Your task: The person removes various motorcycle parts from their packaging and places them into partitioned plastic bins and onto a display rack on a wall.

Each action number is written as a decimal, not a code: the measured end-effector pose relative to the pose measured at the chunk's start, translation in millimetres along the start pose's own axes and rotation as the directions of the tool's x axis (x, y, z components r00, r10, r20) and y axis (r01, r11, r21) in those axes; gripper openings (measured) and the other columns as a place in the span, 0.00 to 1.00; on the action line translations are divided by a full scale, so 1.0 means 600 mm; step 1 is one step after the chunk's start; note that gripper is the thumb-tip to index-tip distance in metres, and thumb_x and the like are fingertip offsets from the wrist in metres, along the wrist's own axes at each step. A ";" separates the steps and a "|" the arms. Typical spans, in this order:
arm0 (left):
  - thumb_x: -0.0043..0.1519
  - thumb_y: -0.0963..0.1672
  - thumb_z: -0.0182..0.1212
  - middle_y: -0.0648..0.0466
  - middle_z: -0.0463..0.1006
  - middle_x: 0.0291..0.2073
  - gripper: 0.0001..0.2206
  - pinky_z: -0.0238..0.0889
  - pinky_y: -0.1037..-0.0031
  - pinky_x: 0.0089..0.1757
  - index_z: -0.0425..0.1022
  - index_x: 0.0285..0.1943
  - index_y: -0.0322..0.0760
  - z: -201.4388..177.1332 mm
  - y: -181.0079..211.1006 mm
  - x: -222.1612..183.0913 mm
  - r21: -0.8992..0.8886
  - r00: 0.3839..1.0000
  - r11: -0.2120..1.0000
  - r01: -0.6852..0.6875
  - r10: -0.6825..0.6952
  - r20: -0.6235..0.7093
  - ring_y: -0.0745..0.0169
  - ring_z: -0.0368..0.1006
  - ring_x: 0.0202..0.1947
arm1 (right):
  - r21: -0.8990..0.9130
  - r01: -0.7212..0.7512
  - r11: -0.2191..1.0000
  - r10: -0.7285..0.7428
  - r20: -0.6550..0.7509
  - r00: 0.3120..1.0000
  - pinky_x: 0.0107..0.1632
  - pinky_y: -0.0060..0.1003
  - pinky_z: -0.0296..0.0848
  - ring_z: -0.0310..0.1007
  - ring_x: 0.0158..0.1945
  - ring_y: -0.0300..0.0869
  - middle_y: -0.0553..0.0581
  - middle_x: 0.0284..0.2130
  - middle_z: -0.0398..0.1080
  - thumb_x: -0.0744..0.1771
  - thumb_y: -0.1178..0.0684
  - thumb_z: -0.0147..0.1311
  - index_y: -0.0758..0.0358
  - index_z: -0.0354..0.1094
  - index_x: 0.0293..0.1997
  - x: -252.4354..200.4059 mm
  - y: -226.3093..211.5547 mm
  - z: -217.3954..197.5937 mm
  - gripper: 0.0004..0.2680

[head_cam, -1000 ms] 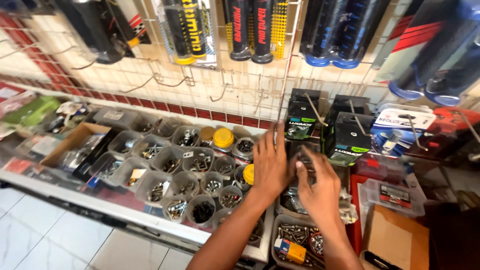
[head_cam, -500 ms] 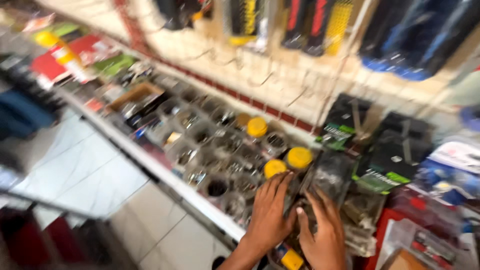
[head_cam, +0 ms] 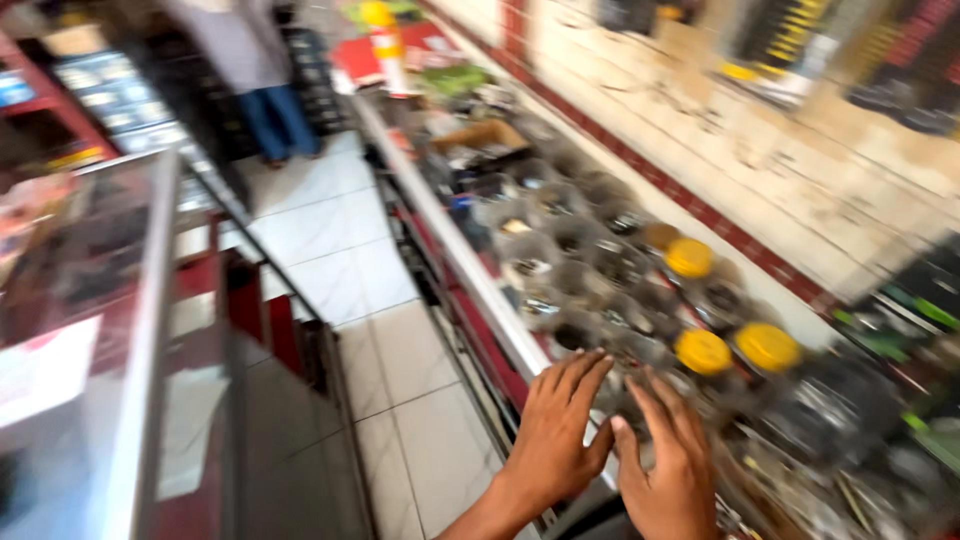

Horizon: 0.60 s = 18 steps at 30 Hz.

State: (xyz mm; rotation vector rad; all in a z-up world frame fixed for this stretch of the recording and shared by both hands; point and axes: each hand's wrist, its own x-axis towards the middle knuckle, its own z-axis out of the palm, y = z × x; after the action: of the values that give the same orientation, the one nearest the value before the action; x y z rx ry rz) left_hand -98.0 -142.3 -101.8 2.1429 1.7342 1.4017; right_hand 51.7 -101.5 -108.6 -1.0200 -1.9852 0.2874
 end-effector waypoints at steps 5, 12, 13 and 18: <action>0.55 0.40 0.66 0.42 0.69 0.66 0.31 0.52 0.54 0.64 0.65 0.70 0.29 -0.068 -0.031 -0.062 0.099 0.988 0.988 0.119 -0.109 -0.107 0.39 0.61 0.69 | 0.088 0.099 0.991 -0.107 0.091 0.990 0.63 0.49 0.65 0.68 0.63 0.58 0.64 0.61 0.68 0.63 0.54 0.59 0.60 0.70 0.59 -0.004 -0.043 0.075 0.17; 0.51 0.40 0.67 0.43 0.69 0.65 0.32 0.51 0.54 0.63 0.66 0.68 0.31 -0.163 -0.039 -0.164 0.174 0.918 0.926 0.335 -0.279 -0.281 0.40 0.60 0.68 | 0.171 0.178 0.969 -0.225 0.310 0.924 0.62 0.48 0.65 0.66 0.63 0.57 0.60 0.60 0.69 0.61 0.53 0.61 0.57 0.71 0.58 -0.042 -0.132 0.152 0.18; 0.52 0.40 0.67 0.43 0.69 0.65 0.31 0.51 0.53 0.63 0.66 0.68 0.31 -0.173 -0.035 -0.178 0.172 0.909 0.920 0.353 -0.294 -0.295 0.40 0.60 0.68 | 0.197 0.188 0.962 -0.244 0.319 0.916 0.62 0.48 0.65 0.66 0.64 0.56 0.60 0.61 0.68 0.62 0.54 0.61 0.57 0.71 0.59 -0.048 -0.143 0.157 0.18; 0.54 0.40 0.67 0.42 0.67 0.65 0.30 0.48 0.51 0.62 0.66 0.68 0.30 -0.216 -0.015 -0.237 0.150 0.864 0.872 0.466 -0.413 -0.288 0.39 0.57 0.69 | 0.145 0.105 0.984 -0.169 0.555 0.814 0.63 0.51 0.61 0.61 0.66 0.56 0.61 0.65 0.64 0.64 0.54 0.60 0.56 0.70 0.63 -0.073 -0.190 0.166 0.19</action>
State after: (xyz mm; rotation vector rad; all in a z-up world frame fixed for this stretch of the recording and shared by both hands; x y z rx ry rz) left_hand -184.4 -314.2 -116.0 1.5324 2.3769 1.4449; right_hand -75.9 -190.1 -133.5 -0.7653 -2.5316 0.6760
